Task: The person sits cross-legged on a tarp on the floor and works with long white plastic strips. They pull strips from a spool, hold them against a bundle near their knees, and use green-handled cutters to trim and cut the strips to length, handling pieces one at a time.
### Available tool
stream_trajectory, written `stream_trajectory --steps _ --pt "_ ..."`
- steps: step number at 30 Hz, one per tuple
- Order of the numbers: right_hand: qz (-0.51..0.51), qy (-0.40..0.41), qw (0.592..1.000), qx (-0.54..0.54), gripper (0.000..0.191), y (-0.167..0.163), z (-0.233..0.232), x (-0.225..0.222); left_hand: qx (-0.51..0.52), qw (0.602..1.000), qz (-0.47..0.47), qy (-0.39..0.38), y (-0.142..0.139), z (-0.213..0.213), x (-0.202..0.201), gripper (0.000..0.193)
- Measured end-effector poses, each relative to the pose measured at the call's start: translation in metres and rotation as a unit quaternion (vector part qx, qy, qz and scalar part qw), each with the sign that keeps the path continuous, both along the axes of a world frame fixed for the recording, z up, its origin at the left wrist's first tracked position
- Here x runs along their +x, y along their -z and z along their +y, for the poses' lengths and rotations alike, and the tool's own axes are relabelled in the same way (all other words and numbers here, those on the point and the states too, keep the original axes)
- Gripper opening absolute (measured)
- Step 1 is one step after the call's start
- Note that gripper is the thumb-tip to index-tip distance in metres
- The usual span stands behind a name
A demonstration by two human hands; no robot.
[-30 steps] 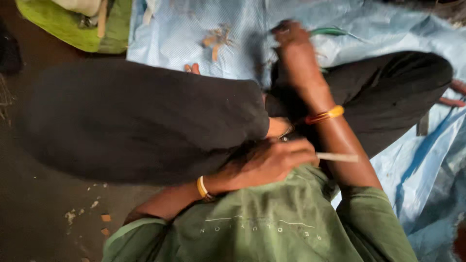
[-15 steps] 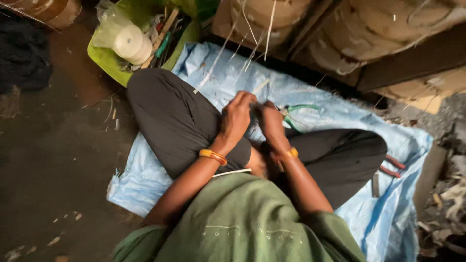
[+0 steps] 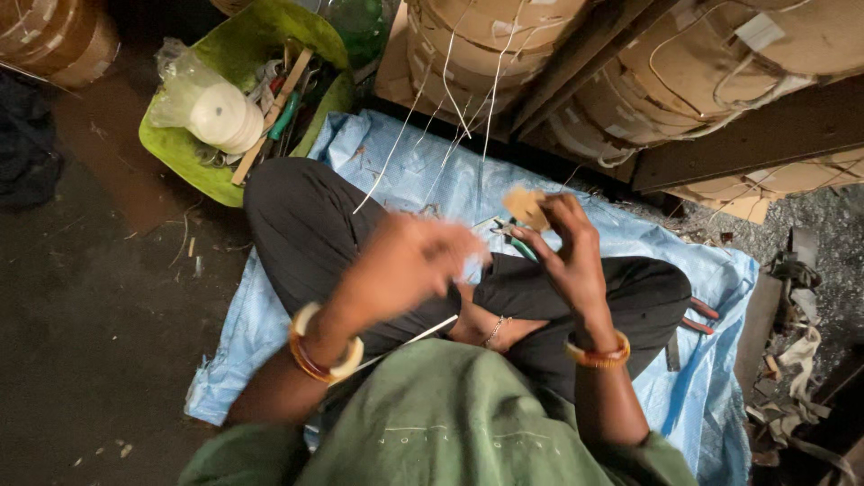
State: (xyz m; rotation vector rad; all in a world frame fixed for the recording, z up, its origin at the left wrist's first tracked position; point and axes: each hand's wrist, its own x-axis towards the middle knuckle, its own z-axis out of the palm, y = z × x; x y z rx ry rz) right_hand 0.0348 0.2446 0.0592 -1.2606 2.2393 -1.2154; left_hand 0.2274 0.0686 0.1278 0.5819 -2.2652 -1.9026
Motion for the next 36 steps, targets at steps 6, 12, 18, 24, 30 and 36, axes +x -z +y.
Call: stream_trajectory --steps 6,12,18,24,30,36 --pt "-0.008 -0.082 0.994 -0.075 0.029 -0.026 -0.069 -0.006 -0.278 0.922 0.128 -0.236 -0.018 -0.083 -0.038 0.010" --pt "0.037 -0.152 0.987 -0.028 0.030 -0.038 -0.109 -0.006 0.020 0.971 0.163 -0.174 0.032 -0.089 -0.049 0.023" --pt "-0.008 -0.221 0.974 -0.051 0.032 -0.041 -0.131 -0.011 0.069 0.974 0.162 -0.143 0.039 -0.100 -0.038 0.024" --pt "-0.023 -0.173 0.984 -0.039 0.032 -0.039 -0.141 -0.011 0.093 0.969 0.188 -0.127 0.029 -0.107 -0.040 0.034" --pt "-0.136 -0.204 0.948 -0.202 0.028 -0.026 -0.133 0.000 0.131 0.971 0.162 -0.117 0.005 -0.080 -0.027 0.027" --pt "-0.469 -0.159 0.818 -0.293 0.054 0.003 -0.128 0.017 0.206 0.958 0.156 -0.125 -0.003 -0.052 -0.025 0.029"
